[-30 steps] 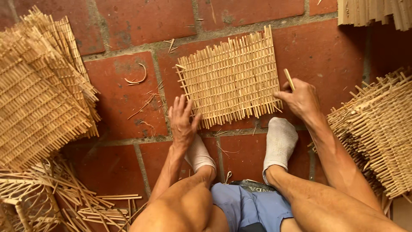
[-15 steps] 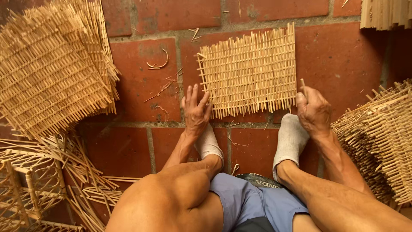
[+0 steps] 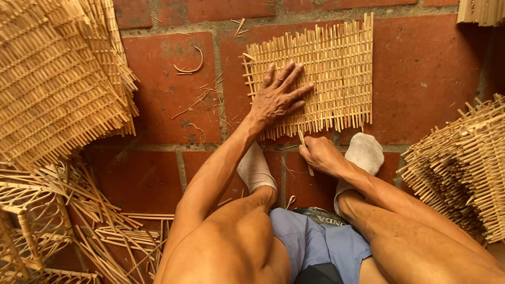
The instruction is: The person sits on a tiled floor and weaves thin bamboo strips into small rectangular mats. They repeatedly tap the woven sections with a wooden stick to compact them, then stack the finished mats to the left.
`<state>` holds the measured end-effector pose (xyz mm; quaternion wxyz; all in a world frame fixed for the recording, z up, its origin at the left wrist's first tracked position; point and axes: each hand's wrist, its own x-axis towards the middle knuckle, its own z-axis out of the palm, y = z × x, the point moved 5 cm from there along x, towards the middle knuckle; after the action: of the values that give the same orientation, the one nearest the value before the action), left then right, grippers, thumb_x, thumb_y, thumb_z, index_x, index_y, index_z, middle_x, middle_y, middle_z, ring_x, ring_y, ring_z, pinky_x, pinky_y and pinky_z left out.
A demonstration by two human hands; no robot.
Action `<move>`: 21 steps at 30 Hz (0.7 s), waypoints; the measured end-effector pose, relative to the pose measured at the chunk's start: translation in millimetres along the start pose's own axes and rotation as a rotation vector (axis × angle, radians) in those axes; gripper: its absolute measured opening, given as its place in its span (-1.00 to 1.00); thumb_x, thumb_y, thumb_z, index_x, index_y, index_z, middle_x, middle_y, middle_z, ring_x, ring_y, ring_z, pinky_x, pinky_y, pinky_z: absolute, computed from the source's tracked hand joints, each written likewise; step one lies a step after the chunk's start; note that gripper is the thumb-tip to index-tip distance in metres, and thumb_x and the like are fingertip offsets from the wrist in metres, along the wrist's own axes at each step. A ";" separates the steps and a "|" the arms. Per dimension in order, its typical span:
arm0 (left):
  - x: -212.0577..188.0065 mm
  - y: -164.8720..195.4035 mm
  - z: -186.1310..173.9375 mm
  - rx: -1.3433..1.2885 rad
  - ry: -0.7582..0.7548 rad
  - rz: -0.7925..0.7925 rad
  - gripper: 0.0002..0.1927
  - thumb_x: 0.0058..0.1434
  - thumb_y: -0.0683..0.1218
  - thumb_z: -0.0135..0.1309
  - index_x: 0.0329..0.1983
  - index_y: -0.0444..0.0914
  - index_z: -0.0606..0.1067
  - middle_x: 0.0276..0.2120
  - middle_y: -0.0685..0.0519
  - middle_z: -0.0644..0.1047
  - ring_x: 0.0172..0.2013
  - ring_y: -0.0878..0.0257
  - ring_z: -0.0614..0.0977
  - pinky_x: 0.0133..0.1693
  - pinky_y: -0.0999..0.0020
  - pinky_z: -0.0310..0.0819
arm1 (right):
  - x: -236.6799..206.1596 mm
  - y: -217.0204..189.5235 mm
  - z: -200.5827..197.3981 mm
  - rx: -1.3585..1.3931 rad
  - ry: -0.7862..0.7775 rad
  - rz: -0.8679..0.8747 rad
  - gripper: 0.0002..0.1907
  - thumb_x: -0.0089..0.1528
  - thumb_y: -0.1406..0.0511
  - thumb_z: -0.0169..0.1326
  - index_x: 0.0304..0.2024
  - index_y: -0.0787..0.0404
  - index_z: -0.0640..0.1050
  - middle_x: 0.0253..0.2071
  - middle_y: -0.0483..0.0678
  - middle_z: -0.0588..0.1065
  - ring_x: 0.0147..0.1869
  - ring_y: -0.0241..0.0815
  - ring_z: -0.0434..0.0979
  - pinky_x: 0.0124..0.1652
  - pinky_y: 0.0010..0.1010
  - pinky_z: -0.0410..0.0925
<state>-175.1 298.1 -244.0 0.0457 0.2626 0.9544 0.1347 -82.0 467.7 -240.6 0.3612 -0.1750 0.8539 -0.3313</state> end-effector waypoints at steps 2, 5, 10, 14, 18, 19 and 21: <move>-1.3 0.2 2.6 -0.003 0.021 0.008 -0.41 0.47 0.39 -0.23 0.54 0.31 0.16 0.58 0.05 -0.07 0.55 0.12 -0.12 0.48 -0.06 -0.58 | 2.8 2.4 5.1 -0.052 0.023 -0.004 -0.59 0.36 0.16 -0.01 -0.44 0.36 0.50 -0.61 0.26 0.49 -0.53 0.20 0.57 -0.41 0.02 0.45; -0.4 -0.7 7.0 -0.047 0.035 0.003 -0.42 0.48 0.39 -0.22 0.53 0.32 0.18 0.57 0.06 -0.07 0.55 0.12 -0.11 0.48 -0.06 -0.56 | 7.8 11.2 15.2 -0.037 0.021 0.087 -0.61 0.36 0.15 0.00 -0.43 0.32 0.51 -0.63 0.24 0.50 -0.58 0.13 0.57 -0.50 -0.05 0.46; -3.3 1.8 12.3 -0.026 0.013 0.009 -0.41 0.46 0.40 -0.23 0.52 0.30 0.17 0.57 0.05 -0.05 0.55 0.11 -0.11 0.48 -0.09 -0.55 | 16.0 17.6 17.5 -0.020 0.133 0.034 -0.58 0.38 0.16 0.02 -0.48 0.30 0.54 -0.66 0.18 0.47 -0.63 0.05 0.49 -0.60 -0.20 0.37; 3.5 3.9 7.9 -0.006 -0.003 0.001 -0.42 0.46 0.40 -0.23 0.51 0.30 0.17 0.57 0.05 -0.05 0.55 0.12 -0.11 0.48 -0.13 -0.54 | 19.0 20.8 19.7 0.129 -0.066 0.161 -0.57 0.42 0.17 -0.07 -0.44 0.30 0.54 -0.73 0.02 0.44 -0.68 -0.09 0.48 -0.64 -0.31 0.36; 7.5 -7.3 -11.2 -0.135 0.149 -0.032 -0.41 0.41 0.28 -0.08 0.46 0.09 0.29 0.51 -0.03 0.09 0.51 0.07 -0.02 0.46 -0.08 -0.38 | -0.1 1.3 -9.7 -0.214 -0.304 0.002 -0.67 0.34 0.12 0.09 -0.36 0.23 0.61 -0.62 -0.04 0.46 -0.61 -0.17 0.42 -0.49 -0.24 0.32; -2.2 -12.7 -18.6 -0.171 0.250 -0.083 -0.45 0.46 0.23 -0.05 0.46 0.02 0.33 0.52 -0.02 0.15 0.54 0.07 0.04 0.51 -0.05 -0.29 | -10.9 5.5 -29.4 0.068 -0.272 0.131 -0.71 0.31 0.15 0.07 -0.32 0.23 0.59 -0.54 -0.05 0.50 -0.58 -0.15 0.48 -0.46 -0.23 0.41; -34.9 -33.9 -28.8 -0.344 0.510 -0.280 -0.59 0.51 0.12 0.02 0.34 -0.09 0.45 0.39 0.04 0.38 0.49 0.14 0.28 0.53 0.05 0.02 | -23.4 15.5 -80.0 0.343 -0.051 0.215 -0.80 0.29 0.23 0.11 -0.29 0.25 0.61 -0.34 0.06 0.57 -0.31 -0.19 0.57 -0.27 -0.24 0.54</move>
<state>-166.3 245.5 -225.3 -0.1329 0.0751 0.9252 0.3473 -125.8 526.5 -198.1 0.4406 -0.0273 0.7892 -0.4270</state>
